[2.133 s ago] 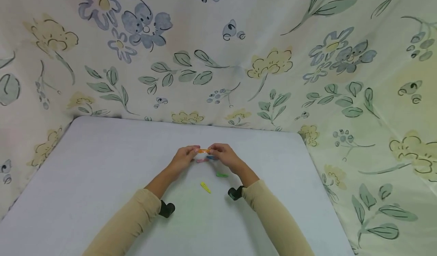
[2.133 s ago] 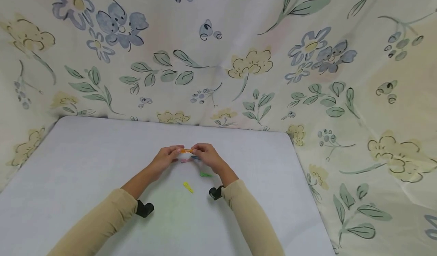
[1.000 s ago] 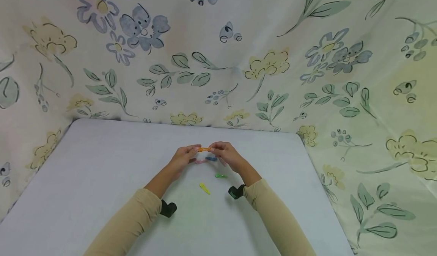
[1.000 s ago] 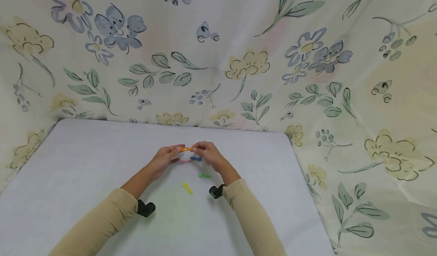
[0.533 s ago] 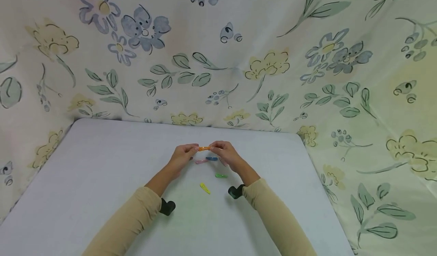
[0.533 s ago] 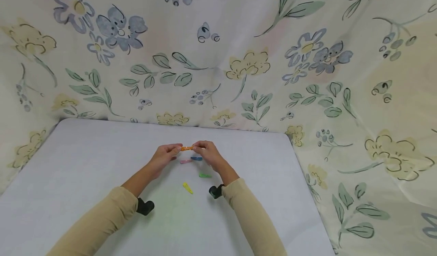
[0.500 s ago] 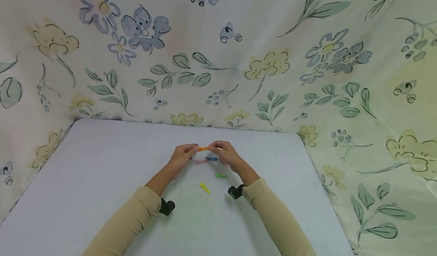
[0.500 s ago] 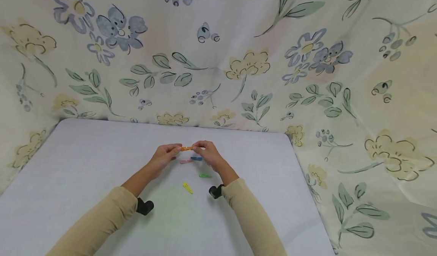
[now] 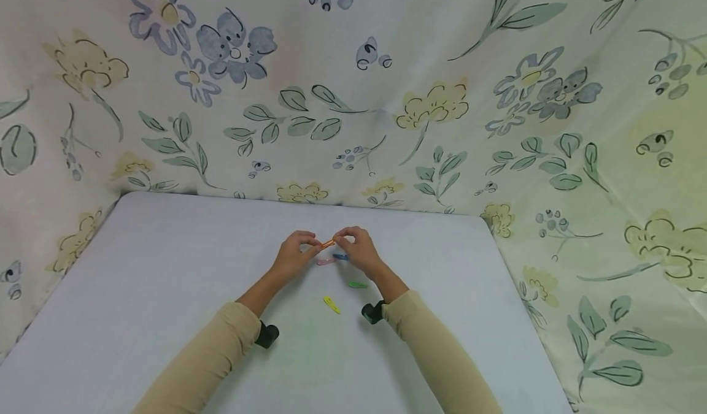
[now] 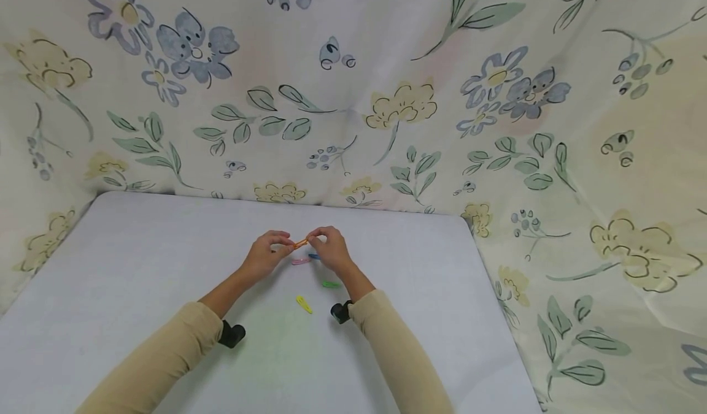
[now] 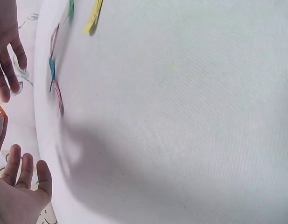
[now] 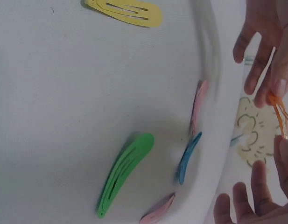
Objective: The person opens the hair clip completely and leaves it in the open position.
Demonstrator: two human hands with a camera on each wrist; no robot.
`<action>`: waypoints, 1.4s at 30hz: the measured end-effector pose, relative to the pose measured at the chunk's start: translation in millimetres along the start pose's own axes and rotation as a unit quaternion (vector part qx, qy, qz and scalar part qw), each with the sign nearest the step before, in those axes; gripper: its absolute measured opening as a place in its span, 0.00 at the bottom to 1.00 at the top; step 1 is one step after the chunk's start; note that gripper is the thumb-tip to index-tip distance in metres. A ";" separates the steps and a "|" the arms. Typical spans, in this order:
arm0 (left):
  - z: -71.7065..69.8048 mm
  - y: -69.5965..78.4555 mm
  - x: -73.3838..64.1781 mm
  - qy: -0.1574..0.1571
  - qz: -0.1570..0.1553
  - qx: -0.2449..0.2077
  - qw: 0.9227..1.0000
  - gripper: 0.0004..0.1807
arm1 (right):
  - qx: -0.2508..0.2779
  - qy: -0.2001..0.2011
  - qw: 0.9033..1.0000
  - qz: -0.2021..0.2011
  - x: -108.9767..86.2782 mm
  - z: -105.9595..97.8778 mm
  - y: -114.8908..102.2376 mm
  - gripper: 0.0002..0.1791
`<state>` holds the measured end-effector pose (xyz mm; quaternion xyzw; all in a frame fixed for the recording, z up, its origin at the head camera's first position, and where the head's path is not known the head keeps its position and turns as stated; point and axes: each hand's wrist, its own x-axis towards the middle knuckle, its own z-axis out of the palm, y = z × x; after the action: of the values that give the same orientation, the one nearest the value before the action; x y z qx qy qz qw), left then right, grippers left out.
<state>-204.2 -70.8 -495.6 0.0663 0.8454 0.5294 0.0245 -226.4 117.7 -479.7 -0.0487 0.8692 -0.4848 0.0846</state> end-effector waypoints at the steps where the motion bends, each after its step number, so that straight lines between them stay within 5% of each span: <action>1: 0.2 -1.5 0.2 0.003 0.005 0.008 1.000 0.09 | -0.014 0.004 1.000 -0.009 -0.1 1.9 0.1 0.08; 7: -1.3 -11.1 0.0 0.018 0.007 0.036 0.999 0.08 | -0.102 0.027 0.991 -0.085 -1.2 12.5 3.1 0.07; 15: -10.1 -24.4 -2.4 0.018 0.002 0.070 0.997 0.07 | -0.166 0.011 0.977 -0.130 -3.9 25.3 6.9 0.05; 22: -15.1 -29.7 -4.9 -0.010 0.028 0.099 0.995 0.05 | -0.178 -0.013 0.977 -0.115 -6.2 29.3 8.2 0.04; 35: -21.0 -35.2 -7.2 -0.077 0.066 0.140 0.985 0.04 | -0.249 -0.054 0.955 -0.154 -12.1 25.0 13.0 0.06; 42: -18.7 -37.5 -8.1 -0.073 0.062 0.139 0.986 0.05 | -0.258 -0.057 0.953 -0.151 -13.1 18.2 17.8 0.08</action>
<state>-201.4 -104.7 -521.4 0.1596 0.9012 0.4006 0.0443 -210.0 114.1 -502.9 -0.2267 0.9410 -0.2472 0.0443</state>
